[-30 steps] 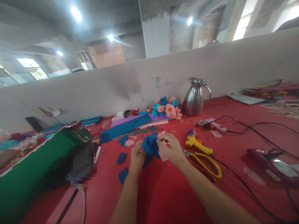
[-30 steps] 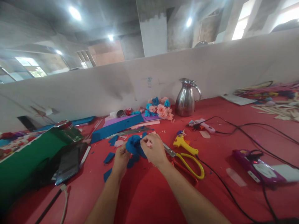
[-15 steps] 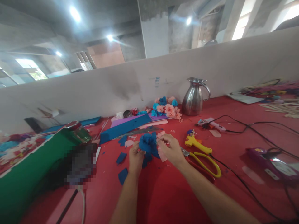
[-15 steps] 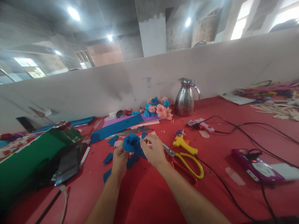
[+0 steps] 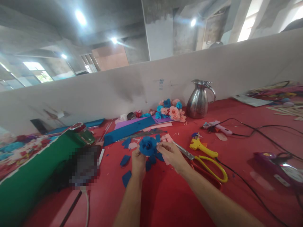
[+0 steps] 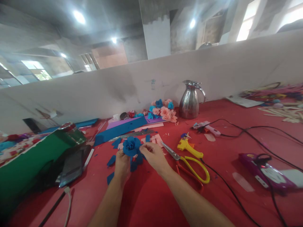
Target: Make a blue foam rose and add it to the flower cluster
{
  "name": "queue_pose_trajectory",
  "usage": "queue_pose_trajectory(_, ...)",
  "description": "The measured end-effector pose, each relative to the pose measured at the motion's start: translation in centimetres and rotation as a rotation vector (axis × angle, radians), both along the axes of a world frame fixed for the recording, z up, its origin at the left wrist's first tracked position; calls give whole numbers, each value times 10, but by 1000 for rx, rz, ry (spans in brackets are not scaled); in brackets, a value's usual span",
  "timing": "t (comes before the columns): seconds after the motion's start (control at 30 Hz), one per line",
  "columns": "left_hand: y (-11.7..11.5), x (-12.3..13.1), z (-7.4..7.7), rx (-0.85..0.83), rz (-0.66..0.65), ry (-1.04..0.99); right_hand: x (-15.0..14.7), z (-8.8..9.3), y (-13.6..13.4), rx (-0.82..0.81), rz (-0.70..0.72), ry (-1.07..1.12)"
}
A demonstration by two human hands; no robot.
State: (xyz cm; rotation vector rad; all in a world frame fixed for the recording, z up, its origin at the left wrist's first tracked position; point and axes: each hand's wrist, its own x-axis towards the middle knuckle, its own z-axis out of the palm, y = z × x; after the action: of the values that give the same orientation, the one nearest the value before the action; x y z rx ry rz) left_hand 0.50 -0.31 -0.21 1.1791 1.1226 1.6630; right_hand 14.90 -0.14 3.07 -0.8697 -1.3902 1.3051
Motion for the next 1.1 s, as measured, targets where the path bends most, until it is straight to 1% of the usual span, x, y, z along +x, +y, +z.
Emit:
queue_pose_trajectory(0.1, -1, -1, 0, -5, 8, 3, -2, -1, -1, 10, 29, 23)
queue_pose_trajectory(0.27, 0, -1, -2, -24, 26, -16, -2, -1, -1, -47, -50, 94)
queue_pose_trajectory(0.37, 2, -1, -5, -46, 86, -24, -2, -3, 1, -85, -101, 147)
queue_pose_trajectory(0.47, 3, 0, -3, -85, 131, -27, -3, -7, 3, -138, -148, 147)
queue_pose_trajectory(0.6, 3, 1, 1, -152, 164, -128, -5, -13, 5, -163, -120, 101)
queue_pose_trajectory(0.7, 3, 2, 3, -231, 120, -250, -6, -18, 6, -103, -110, 10)
queue_pose_trajectory(0.8, 2, 5, 4, -317, 9, -399, -7, -22, 5, 4, -127, -154)
queue_pose_trajectory(0.87, 1, 7, 6, -348, -51, -481, -8, -24, 3, 69, -126, -226)
queue_pose_trajectory(0.97, 0, 9, 7, -401, -89, -549, -9, -24, 0, 130, -85, -207)
queue_pose_trajectory(1.03, 0, 10, 7, -443, -83, -576, -10, -25, 0, 142, -66, -193)
queue_pose_trajectory(1.1, 1, 9, 7, -457, -85, -597, -10, -27, 0, 138, -77, -197)
